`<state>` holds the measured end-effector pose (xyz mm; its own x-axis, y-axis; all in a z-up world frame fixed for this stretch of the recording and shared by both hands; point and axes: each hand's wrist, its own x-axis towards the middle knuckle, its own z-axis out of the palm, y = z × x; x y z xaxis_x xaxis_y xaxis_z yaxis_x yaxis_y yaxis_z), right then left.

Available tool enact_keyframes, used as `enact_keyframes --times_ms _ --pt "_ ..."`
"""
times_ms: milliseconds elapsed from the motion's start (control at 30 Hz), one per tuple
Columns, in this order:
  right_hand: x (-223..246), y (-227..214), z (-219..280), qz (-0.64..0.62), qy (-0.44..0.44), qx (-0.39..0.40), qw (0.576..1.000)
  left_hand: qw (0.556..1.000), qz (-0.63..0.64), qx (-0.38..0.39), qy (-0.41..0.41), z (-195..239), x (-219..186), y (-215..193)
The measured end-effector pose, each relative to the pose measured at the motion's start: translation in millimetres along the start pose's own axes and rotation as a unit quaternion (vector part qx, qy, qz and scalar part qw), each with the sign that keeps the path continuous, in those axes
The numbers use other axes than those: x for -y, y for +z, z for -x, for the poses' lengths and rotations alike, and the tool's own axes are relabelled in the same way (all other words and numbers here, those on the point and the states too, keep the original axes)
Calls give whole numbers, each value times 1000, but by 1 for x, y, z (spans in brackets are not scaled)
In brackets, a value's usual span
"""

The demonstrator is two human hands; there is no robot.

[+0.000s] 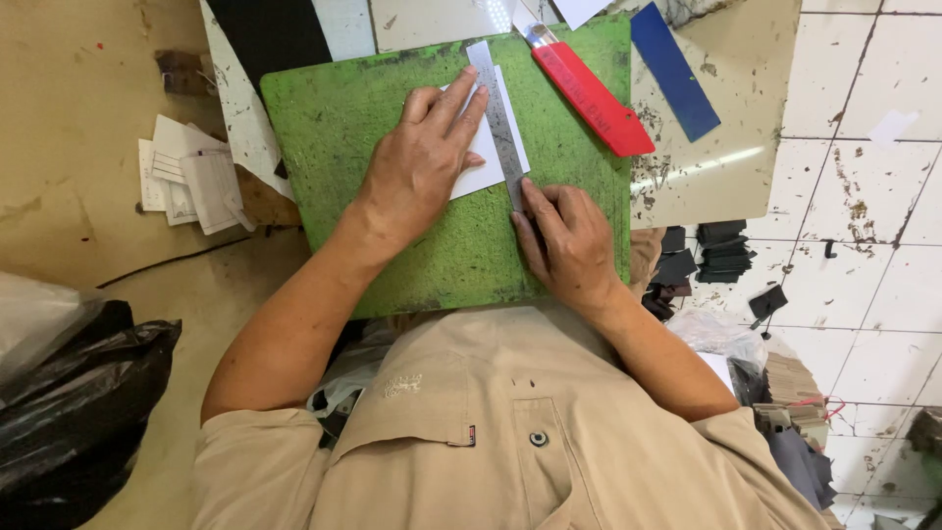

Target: Cutting paper templates using a ruler and a utility knife on a cutting mat

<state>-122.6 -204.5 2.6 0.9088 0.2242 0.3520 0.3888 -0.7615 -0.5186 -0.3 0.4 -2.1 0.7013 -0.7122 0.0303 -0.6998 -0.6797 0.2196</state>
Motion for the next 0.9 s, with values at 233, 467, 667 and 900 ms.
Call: enact_keyframes --times_ms 233,467,667,900 --pt "0 -1 0 -8 6 1 1000 1000 -16 -7 3 0 -1 -2" --pt "3 -2 -1 -12 16 4 1000 1000 -1 0 -1 0 -1 -1" --pt "13 -3 -6 32 86 20 996 1000 -20 -11 -5 1 -2 0" --pt "10 -5 -12 -24 143 54 988 996 -69 50 -17 0 -4 2"
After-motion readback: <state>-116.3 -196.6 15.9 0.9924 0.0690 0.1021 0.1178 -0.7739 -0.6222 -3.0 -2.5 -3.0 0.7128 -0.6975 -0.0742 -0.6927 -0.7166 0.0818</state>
